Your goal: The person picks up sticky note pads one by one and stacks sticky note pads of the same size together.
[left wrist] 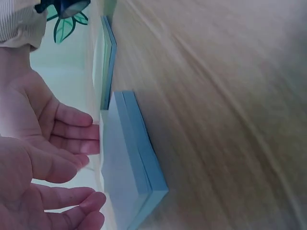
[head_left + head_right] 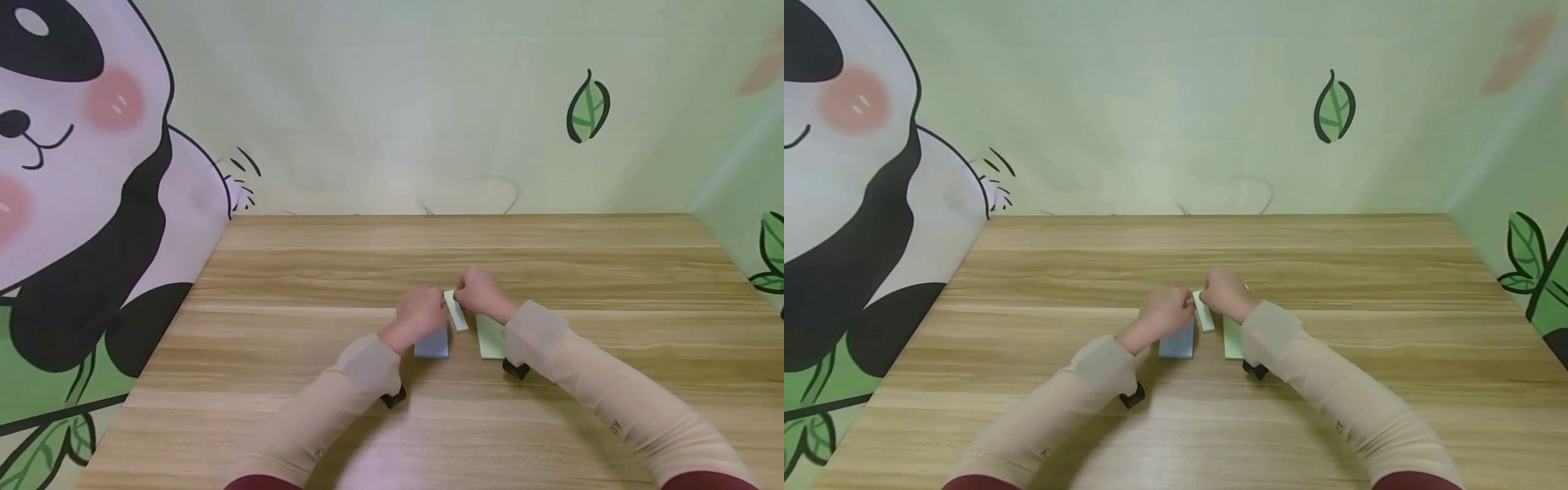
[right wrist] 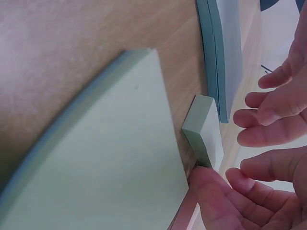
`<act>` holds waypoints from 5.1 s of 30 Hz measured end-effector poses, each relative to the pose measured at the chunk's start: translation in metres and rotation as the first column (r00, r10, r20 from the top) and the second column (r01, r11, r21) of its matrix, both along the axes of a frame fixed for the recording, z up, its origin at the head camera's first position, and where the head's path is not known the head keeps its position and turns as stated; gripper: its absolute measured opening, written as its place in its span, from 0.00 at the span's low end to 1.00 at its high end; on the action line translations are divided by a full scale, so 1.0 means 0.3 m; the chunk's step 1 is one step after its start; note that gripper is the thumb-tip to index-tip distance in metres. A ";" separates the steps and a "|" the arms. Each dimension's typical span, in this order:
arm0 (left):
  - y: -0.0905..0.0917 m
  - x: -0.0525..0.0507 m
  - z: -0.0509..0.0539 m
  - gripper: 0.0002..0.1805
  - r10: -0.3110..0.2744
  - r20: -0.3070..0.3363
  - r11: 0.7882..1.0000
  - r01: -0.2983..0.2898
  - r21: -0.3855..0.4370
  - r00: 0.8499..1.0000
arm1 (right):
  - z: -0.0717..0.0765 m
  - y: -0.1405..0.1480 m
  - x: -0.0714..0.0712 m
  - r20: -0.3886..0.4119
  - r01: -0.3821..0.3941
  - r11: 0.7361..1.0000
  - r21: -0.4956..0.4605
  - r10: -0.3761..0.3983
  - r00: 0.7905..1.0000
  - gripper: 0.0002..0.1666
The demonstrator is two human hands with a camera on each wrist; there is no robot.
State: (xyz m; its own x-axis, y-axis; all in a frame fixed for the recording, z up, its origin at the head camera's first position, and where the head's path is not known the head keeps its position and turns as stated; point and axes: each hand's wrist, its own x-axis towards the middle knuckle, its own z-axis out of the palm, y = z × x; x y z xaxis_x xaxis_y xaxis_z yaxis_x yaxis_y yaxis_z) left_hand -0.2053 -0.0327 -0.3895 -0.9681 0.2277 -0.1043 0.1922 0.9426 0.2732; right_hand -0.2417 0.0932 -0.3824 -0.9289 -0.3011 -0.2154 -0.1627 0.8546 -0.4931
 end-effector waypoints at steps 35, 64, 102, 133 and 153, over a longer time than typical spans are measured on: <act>0.017 -0.034 -0.037 0.10 -0.035 0.057 0.999 0.034 0.019 0.998 | -0.032 0.011 -0.027 -0.042 0.010 1.000 -0.011 -0.010 0.999 0.17; 0.022 -0.044 -0.038 0.09 -0.074 0.073 0.996 0.069 0.063 0.995 | -0.036 0.013 -0.039 0.042 0.084 0.995 -0.049 -0.082 0.996 0.12; 0.111 -0.044 -0.037 0.19 -0.172 0.030 0.962 0.162 0.219 0.985 | -0.057 0.109 -0.092 -0.106 0.042 0.998 -0.040 -0.046 0.993 0.10; 0.132 -0.060 -0.047 0.04 -0.140 0.084 0.974 0.122 0.189 0.987 | -0.060 0.113 -0.083 -0.028 0.096 0.994 -0.045 -0.097 0.995 0.10; 0.150 -0.067 -0.044 0.08 -0.110 0.075 0.981 0.096 0.169 0.991 | -0.053 0.121 -0.073 0.058 0.177 0.970 -0.169 -0.169 0.984 0.08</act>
